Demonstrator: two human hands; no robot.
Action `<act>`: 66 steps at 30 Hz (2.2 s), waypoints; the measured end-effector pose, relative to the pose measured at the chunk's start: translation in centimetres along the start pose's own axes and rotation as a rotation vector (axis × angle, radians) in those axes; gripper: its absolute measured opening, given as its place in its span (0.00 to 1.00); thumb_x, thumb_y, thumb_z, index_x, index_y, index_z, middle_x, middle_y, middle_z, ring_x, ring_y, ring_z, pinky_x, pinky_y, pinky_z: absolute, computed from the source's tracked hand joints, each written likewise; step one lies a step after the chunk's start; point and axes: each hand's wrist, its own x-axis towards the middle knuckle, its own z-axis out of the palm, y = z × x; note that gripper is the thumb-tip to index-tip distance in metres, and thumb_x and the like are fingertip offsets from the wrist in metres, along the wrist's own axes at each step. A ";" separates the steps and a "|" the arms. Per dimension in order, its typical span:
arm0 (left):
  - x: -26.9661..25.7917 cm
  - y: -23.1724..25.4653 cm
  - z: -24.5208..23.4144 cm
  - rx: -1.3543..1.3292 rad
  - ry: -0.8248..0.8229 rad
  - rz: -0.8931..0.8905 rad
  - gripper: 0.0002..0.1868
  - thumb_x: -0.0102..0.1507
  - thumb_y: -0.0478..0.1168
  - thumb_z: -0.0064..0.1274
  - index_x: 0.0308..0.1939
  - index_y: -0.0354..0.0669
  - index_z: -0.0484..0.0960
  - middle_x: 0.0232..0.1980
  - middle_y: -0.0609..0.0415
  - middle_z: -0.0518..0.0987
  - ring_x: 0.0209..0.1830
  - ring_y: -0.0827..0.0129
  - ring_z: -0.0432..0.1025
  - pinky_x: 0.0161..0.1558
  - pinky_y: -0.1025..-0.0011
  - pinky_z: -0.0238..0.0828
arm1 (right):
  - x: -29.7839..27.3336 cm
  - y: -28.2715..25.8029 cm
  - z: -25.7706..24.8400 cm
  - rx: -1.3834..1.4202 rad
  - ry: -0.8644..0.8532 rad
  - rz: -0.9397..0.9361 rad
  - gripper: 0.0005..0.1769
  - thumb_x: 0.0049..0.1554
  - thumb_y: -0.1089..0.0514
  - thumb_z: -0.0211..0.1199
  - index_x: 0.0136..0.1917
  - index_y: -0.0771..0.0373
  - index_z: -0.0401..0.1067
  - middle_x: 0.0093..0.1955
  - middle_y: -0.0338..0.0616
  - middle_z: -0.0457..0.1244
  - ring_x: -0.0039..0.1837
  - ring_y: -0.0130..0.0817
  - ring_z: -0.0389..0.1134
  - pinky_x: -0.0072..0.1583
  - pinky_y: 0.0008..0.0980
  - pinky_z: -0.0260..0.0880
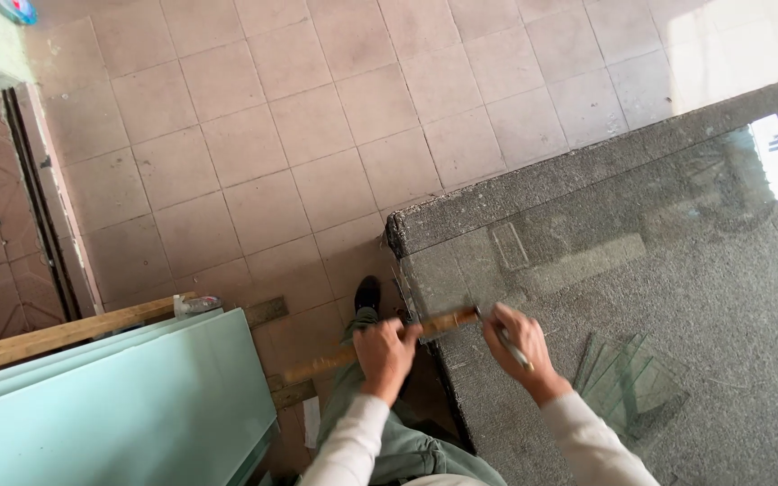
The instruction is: Measuring, scoring, and breaking glass sheets into smaller strips on a workshop table.
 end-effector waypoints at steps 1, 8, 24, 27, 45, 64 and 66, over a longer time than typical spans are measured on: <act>-1.0 -0.1 1.0 0.002 0.001 0.008 0.25 0.50 0.68 0.39 0.19 0.54 0.75 0.20 0.54 0.75 0.27 0.58 0.72 0.41 0.61 0.58 | -1.0 -0.5 -0.5 0.000 0.008 0.002 0.07 0.43 0.62 0.54 0.26 0.58 0.60 0.20 0.45 0.55 0.26 0.43 0.60 0.32 0.34 0.61; -2.3 -0.4 1.9 -0.081 -0.147 -0.031 0.24 0.50 0.65 0.42 0.19 0.51 0.72 0.22 0.51 0.75 0.26 0.55 0.68 0.33 0.63 0.55 | -3.0 -1.3 -1.8 -0.010 -0.026 0.137 0.10 0.45 0.59 0.52 0.25 0.57 0.56 0.21 0.35 0.57 0.24 0.27 0.55 0.30 0.28 0.53; 3.3 0.9 -1.3 -0.791 -0.179 -0.266 0.08 0.51 0.40 0.52 0.34 0.51 0.79 0.23 0.58 0.78 0.26 0.79 0.73 0.31 0.80 0.70 | -11.2 0.3 -3.5 0.439 0.113 0.660 0.16 0.43 0.67 0.39 0.28 0.69 0.70 0.20 0.49 0.58 0.27 0.33 0.58 0.34 0.28 0.58; 7.5 -8.1 4.1 -0.816 -0.164 -0.199 0.05 0.47 0.42 0.53 0.25 0.49 0.79 0.22 0.57 0.78 0.24 0.80 0.70 0.29 0.80 0.63 | -11.0 2.3 -2.1 0.532 0.079 0.545 0.12 0.41 0.67 0.38 0.27 0.67 0.64 0.26 0.44 0.59 0.22 0.30 0.54 0.27 0.26 0.52; -2.3 -4.4 -4.3 -0.492 -0.569 0.244 0.22 0.42 0.60 0.54 0.33 0.54 0.74 0.30 0.66 0.74 0.28 0.79 0.67 0.31 0.80 0.59 | -9.8 -0.6 -3.5 0.719 -0.250 0.778 0.12 0.50 0.57 0.51 0.41 0.66 0.70 0.35 0.48 0.66 0.25 0.27 0.50 0.29 0.24 0.48; 9.6 -2.1 -1.6 0.015 0.245 0.016 0.19 0.50 0.61 0.43 0.23 0.52 0.76 0.23 0.49 0.76 0.27 0.55 0.70 0.39 0.60 0.51 | -12.6 11.7 -14.0 0.081 0.294 0.935 0.16 0.64 0.57 0.44 0.49 0.68 0.70 0.39 0.55 0.65 0.35 0.46 0.66 0.36 0.38 0.67; 9.7 -2.0 -1.9 -0.012 0.297 0.018 0.20 0.50 0.61 0.45 0.22 0.51 0.76 0.22 0.48 0.75 0.26 0.53 0.69 0.36 0.60 0.52 | -8.4 5.2 -13.9 0.601 0.280 0.775 0.14 0.60 0.66 0.36 0.52 0.79 0.58 0.48 0.67 0.58 0.44 0.56 0.61 0.47 0.43 0.62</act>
